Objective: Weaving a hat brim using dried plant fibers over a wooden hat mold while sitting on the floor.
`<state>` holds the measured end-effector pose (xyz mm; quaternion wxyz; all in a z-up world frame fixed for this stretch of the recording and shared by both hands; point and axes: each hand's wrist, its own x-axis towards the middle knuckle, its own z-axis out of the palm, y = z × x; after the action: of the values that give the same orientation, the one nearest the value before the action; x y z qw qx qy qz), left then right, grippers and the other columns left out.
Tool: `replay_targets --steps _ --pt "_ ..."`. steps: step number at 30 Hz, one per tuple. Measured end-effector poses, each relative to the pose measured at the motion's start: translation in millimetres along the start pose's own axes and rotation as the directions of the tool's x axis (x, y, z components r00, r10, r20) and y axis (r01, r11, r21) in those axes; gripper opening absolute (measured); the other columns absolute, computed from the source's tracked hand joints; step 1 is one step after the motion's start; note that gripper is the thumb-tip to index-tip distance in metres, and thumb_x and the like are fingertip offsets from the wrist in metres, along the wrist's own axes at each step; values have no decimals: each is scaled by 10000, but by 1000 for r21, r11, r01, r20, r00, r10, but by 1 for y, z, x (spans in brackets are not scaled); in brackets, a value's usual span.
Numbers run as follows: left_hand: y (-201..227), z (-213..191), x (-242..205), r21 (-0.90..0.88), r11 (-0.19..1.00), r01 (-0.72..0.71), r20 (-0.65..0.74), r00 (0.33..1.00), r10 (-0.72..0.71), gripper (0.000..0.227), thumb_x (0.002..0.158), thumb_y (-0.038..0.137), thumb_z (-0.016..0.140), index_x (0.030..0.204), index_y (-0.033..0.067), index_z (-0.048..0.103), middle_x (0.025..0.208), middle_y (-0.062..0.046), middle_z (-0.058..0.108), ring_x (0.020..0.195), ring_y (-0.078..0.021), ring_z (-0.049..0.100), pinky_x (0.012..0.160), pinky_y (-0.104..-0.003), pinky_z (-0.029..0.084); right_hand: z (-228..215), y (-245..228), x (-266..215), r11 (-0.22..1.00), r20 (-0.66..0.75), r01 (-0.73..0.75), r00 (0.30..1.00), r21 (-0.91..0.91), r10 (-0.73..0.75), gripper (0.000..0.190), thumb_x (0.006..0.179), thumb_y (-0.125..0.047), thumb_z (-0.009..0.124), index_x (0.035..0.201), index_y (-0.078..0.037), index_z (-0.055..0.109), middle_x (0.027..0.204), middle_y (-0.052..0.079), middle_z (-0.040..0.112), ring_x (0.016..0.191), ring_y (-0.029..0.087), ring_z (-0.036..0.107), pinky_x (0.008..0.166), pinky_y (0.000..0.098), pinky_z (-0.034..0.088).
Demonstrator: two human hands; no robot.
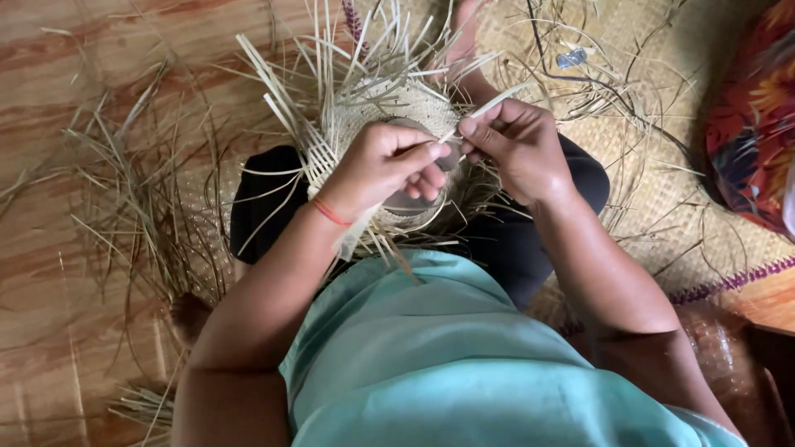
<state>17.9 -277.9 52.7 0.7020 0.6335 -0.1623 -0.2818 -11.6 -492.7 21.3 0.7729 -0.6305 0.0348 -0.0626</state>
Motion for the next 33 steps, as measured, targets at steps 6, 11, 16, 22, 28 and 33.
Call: replay_targets --steps 6,11,16,22,28,33 --pt "1 -37 -27 171 983 68 4 998 -70 374 1018 159 573 1285 -100 606 846 -230 768 687 -206 783 587 -226 628 -5 -2 14 991 22 -115 993 67 113 126 949 -9 763 874 37 673 747 129 703 631 179 732 601 285 676" --pt "-6 -85 -58 970 230 -77 -46 871 488 175 935 57 631 1036 132 753 759 -89 745 548 -296 656 503 -443 490 -10 -4 31 959 88 -251 966 130 241 65 1050 -81 666 998 -67 703 964 80 736 683 142 666 619 270 579" --pt "-25 -101 -69 980 -199 -18 142 764 629 209 923 75 724 1120 134 764 911 15 686 670 -142 648 592 -311 505 17 -23 28 831 449 -74 813 -552 371 200 1056 -167 650 1117 6 728 757 106 721 487 114 580 462 196 474" --pt "-54 -94 -92 978 -197 -67 183 726 663 251 915 102 706 1164 72 718 1085 -19 609 872 -183 589 827 -342 495 77 37 39 738 757 540 650 -405 -60 96 1000 -12 740 1085 24 764 1055 174 763 838 232 717 762 311 589" --pt "-79 -109 -106 995 -102 -17 81 745 663 232 946 132 673 1158 61 734 1118 -34 629 997 -224 595 951 -389 448 90 98 56 838 642 -29 629 -545 439 194 966 -152 734 1100 -17 768 895 77 774 670 109 666 662 218 584" --pt "-95 -117 -114 992 -109 68 27 719 695 218 913 94 700 1119 73 772 1033 -34 582 876 -211 553 925 -389 458 92 92 54 825 661 47 625 -564 416 143 954 -73 771 1092 -37 774 919 101 787 601 94 653 586 189 580"
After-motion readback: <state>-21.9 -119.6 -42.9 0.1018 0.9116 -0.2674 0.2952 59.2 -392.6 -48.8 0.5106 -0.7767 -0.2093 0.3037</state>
